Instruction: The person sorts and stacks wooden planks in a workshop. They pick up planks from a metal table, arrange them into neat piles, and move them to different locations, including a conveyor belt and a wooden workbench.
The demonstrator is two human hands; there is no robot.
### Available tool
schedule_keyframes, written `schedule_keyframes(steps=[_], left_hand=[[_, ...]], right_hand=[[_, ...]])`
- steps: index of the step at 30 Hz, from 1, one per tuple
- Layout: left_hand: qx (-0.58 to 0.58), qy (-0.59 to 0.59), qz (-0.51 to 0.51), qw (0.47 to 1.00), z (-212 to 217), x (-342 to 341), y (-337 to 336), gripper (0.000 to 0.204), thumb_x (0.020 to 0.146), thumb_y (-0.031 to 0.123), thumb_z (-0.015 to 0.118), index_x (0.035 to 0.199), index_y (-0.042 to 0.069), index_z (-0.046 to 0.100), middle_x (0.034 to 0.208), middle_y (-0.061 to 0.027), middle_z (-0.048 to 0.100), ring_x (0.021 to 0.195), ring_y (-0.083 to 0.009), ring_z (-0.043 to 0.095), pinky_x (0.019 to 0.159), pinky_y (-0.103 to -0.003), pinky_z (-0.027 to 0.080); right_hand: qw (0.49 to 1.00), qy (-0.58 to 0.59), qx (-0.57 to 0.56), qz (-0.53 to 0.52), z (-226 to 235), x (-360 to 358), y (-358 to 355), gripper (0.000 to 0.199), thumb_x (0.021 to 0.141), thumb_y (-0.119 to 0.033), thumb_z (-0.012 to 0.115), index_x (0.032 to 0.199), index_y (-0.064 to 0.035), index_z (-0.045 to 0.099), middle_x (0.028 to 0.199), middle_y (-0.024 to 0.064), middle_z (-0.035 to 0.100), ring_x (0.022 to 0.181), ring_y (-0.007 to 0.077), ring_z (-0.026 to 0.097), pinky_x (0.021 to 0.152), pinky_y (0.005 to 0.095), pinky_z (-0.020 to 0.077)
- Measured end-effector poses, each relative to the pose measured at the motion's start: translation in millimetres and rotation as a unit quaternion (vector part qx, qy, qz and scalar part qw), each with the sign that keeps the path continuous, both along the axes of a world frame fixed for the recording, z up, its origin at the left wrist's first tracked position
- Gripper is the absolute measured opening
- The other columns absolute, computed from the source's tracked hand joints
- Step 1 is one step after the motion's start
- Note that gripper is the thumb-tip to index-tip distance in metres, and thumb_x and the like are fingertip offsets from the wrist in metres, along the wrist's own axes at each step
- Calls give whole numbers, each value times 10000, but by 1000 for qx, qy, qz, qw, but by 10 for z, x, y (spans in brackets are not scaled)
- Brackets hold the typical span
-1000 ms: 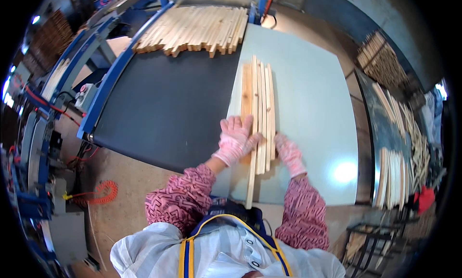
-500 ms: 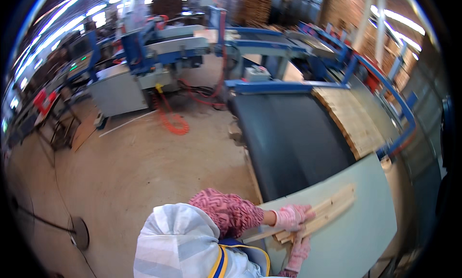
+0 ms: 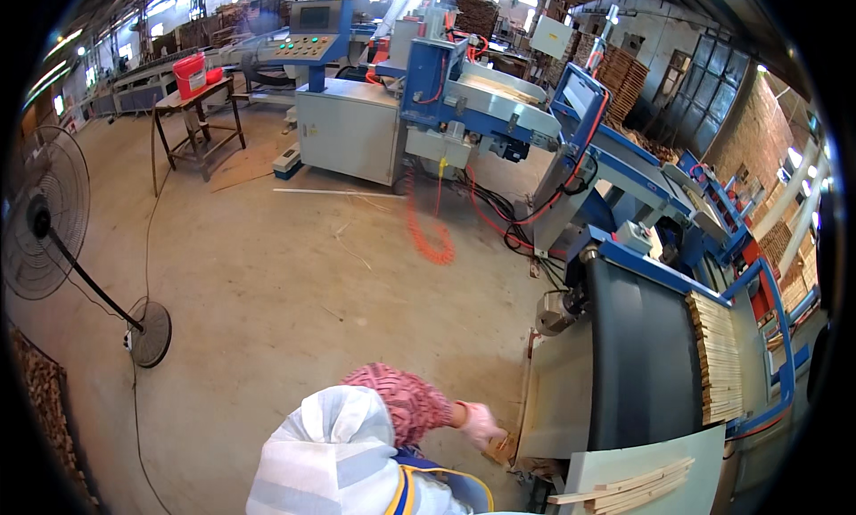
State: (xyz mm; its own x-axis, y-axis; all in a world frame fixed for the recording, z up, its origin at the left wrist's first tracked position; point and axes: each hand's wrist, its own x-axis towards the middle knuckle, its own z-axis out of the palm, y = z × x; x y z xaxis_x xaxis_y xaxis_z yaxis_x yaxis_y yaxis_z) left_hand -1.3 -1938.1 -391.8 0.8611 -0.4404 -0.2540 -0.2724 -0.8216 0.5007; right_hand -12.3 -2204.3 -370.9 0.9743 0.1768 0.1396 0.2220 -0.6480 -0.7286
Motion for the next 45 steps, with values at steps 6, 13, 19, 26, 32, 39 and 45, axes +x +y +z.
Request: schedule_keyframes(steps=[6,13,19,26,32,39,45], left_hand=[[120,131,196,964,-1129,-2127,1890,396,873,435,525,1076,122,656,922,-114,712,848,-309,696,659,-476,553],[138,241,462,842,-1069,-4360,2239,483,848,499,517,1042,114,736,1040,-133,719,965,-324,686,788,-486,550],[56,322,434,839,-1417,-5485,1387,506,904,505,493,1276,180,600,1243,-159,635,1133,-335,615,914,-465,512],[85,253,388,882,-1696,-6068,1836,422,943,431,471,1312,252,569,1302,-137,599,1163,-341,593,902,-464,522],[-92,213,463,856,-1350,-6239,2398,599,911,544,436,1331,133,552,1385,-163,532,1268,-346,506,1048,-456,408],[-55,182,488,852,-1333,-8220,4159,602,929,540,430,1365,136,525,1444,-138,482,1324,-324,458,1096,-440,369],[-52,302,817,488,-1113,-10360,5214,582,924,519,432,1382,170,520,1463,-113,473,1346,-310,446,1087,-444,390]], right_hand=[[976,93,-81,182,-388,-916,1016,415,927,-433,561,1151,-92,637,1134,203,638,949,383,633,756,428,515],[939,124,-132,291,-601,-1647,1389,392,922,-421,568,1138,-105,646,1123,190,644,939,371,636,746,430,517],[899,159,-163,375,-920,-2379,1396,372,917,-412,574,1127,-116,653,1113,179,650,931,361,639,738,431,519],[838,177,-219,467,-1093,-3219,1890,350,911,-401,581,1115,-129,662,1102,166,657,920,350,643,728,432,522],[802,175,-278,499,-1328,-3957,2842,330,907,-391,587,1104,-140,670,1093,154,663,912,340,646,719,433,524],[762,140,-316,548,-1635,-4868,4523,309,901,-380,594,1091,-153,679,1082,141,670,902,328,650,710,434,526],[689,5,-221,690,-1896,-5393,6078,279,893,-364,604,1054,-151,684,1091,143,657,920,334,646,715,423,527]])
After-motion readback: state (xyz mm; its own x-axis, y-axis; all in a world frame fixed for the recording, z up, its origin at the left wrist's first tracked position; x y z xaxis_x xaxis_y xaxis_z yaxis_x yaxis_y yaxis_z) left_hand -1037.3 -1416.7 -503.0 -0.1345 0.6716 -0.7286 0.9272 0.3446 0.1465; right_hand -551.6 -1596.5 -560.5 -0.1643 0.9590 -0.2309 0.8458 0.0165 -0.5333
